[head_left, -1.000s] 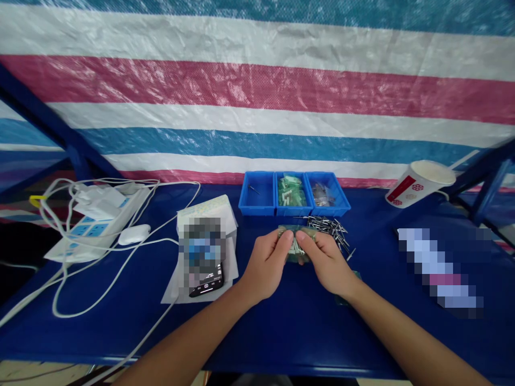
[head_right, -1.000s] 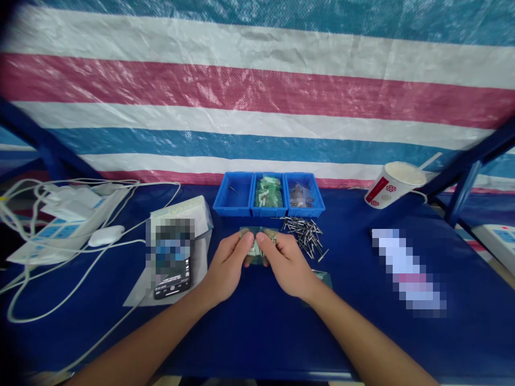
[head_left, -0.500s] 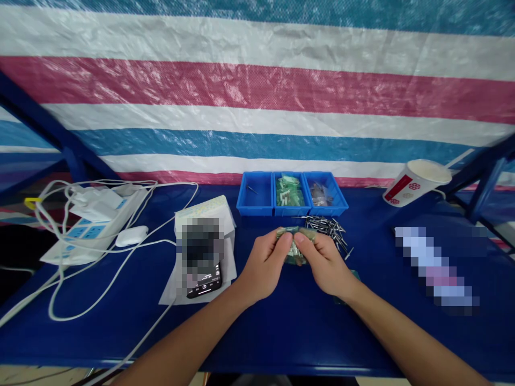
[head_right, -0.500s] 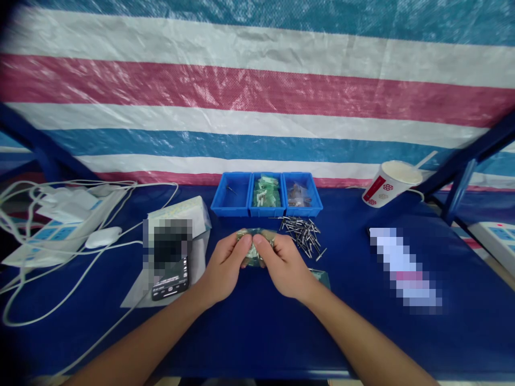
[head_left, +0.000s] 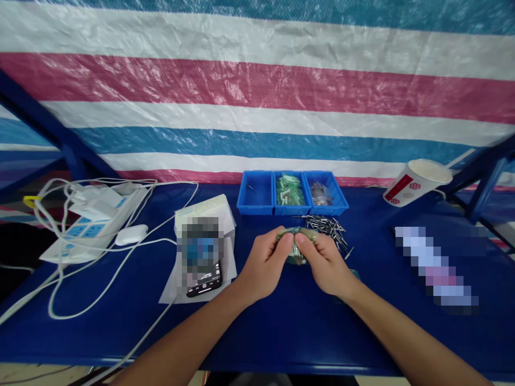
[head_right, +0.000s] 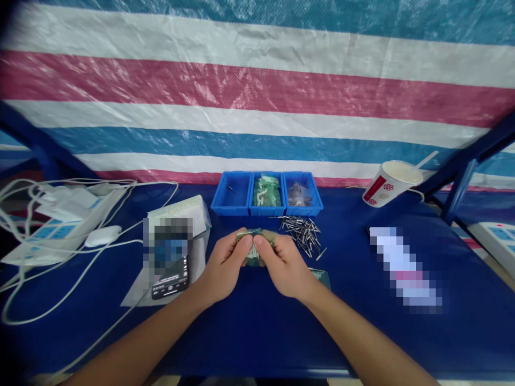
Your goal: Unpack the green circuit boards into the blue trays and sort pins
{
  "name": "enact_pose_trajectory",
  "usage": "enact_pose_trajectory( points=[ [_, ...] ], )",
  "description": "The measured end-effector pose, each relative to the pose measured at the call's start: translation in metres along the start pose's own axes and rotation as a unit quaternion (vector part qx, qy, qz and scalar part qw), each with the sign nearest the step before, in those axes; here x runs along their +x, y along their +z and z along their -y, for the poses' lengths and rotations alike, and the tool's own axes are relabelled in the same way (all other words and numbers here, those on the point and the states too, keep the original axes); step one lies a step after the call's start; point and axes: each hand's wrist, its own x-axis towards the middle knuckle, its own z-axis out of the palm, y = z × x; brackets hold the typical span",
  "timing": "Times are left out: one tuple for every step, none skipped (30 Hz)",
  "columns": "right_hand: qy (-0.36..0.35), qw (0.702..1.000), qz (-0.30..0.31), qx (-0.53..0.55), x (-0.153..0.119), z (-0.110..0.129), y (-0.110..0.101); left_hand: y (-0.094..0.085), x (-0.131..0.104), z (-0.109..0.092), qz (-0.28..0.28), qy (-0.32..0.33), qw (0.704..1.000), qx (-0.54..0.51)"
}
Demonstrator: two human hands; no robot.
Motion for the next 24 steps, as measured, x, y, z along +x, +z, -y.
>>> enact_pose_trajectory(
  points=[
    [-0.001, 1.0, 0.001, -0.004, 0.0, 0.0004, -0.0002, -0.0001, -0.0001, 0.0001, 0.0, 0.0, 1.0, 0.001],
    [-0.002, 1.0, 0.001, -0.006, 0.0001, 0.0008, -0.0003, -0.0001, -0.0002, 0.0002, 0.0, 0.0, 1.0, 0.003],
    [-0.003, 1.0, 0.002, -0.007, 0.0003, 0.0012, -0.0001, 0.0, -0.0003, 0.0004, -0.001, 0.0, 1.0, 0.004],
    [-0.003, 1.0, 0.001, -0.006, 0.0006, 0.0015, 0.0002, 0.0002, -0.0004, 0.0007, -0.002, 0.0, 1.0, 0.004],
    [-0.003, 1.0, 0.0, -0.001, 0.0009, 0.0018, 0.0008, 0.0004, -0.0004, 0.0011, -0.004, 0.001, 1.0, 0.002],
    [-0.002, 1.0, -0.003, 0.007, 0.0012, 0.0018, 0.0014, 0.0008, -0.0004, 0.0017, -0.006, 0.001, 1.0, 0.0],
    [-0.001, 1.0, -0.009, 0.017, 0.0015, 0.0017, 0.0021, 0.0012, -0.0004, 0.0022, -0.008, 0.001, 1.0, -0.003],
    [0.002, 0.999, -0.016, 0.028, 0.0017, 0.0012, 0.0028, 0.0016, -0.0002, 0.0027, -0.011, -0.001, 1.0, -0.006],
    [0.007, 0.999, -0.025, 0.038, 0.0019, 0.0005, 0.0035, 0.002, -0.0001, 0.003, -0.015, -0.001, 1.0, -0.008],
    [0.014, 0.998, -0.033, 0.047, 0.002, -0.0003, 0.0039, 0.0023, 0.0002, 0.0031, -0.018, -0.002, 1.0, -0.011],
    [0.021, 0.998, -0.04, 0.053, 0.002, -0.0012, 0.0042, 0.0025, 0.0004, 0.003, -0.02, -0.002, 1.0, -0.015],
    [0.029, 0.997, -0.046, 0.056, 0.002, -0.0019, 0.0044, 0.0026, 0.0006, 0.0027, -0.02, -0.003, 1.0, -0.021],
    [0.036, 0.996, -0.051, 0.057, 0.0021, -0.0024, 0.0043, 0.0024, 0.0008, 0.0022, -0.02, -0.005, 0.999, -0.028],
    [0.04, 0.996, -0.055, 0.056, 0.0022, -0.0026, 0.0042, 0.002, 0.0009, 0.0016, -0.021, -0.007, 0.999, -0.033],
    [0.043, 0.996, -0.058, 0.052, 0.0023, -0.0024, 0.0039, 0.0015, 0.0009, 0.0008, -0.023, -0.01, 0.999, -0.037],
    [0.045, 0.996, -0.061, 0.048, 0.0025, -0.002, 0.0035, 0.0008, 0.0008, 0.0001, -0.027, -0.014, 0.999, -0.039],
    [0.046, 0.996, -0.067, 0.044, 0.0027, -0.0014, 0.0031, 0.0002, 0.0006, -0.0006, -0.031, -0.017, 0.999, -0.039],
    [0.048, 0.995, -0.074, 0.04, 0.0029, -0.0008, 0.0026, -0.0004, 0.0004, -0.0012, -0.033, -0.019, 0.999, -0.039],
    [0.049, 0.995, -0.083, 0.036, 0.0031, -0.0005, 0.0021, -0.0008, 0.0002, -0.0017, -0.035, -0.02, 0.998, -0.039],
    [0.052, 0.994, -0.091, 0.034, 0.0033, -0.0004, 0.0017, -0.0011, 0.0, -0.002, -0.037, -0.02, 0.998, -0.038],
    [0.054, 0.993, -0.099, 0.035, 0.0034, -0.0007, 0.0013, -0.0011, -0.0001, -0.0022, -0.038, -0.019, 0.998, -0.037],
    [0.057, 0.992, -0.104, 0.037, 0.0034, -0.0015, 0.001, -0.001, -0.0001, -0.0021, -0.042, -0.017, 0.998, -0.036],
    [0.059, 0.992, -0.106, 0.042, 0.0035, -0.0025, 0.0007, -0.0008, -0.0001, -0.002, -0.05, -0.014, 0.998, -0.034],
    [0.06, 0.991, -0.107, 0.05, 0.0036, -0.0038, 0.0005, -0.0006, 0.0001, -0.0017, -0.058, -0.012, 0.998, -0.031]
  ],
)
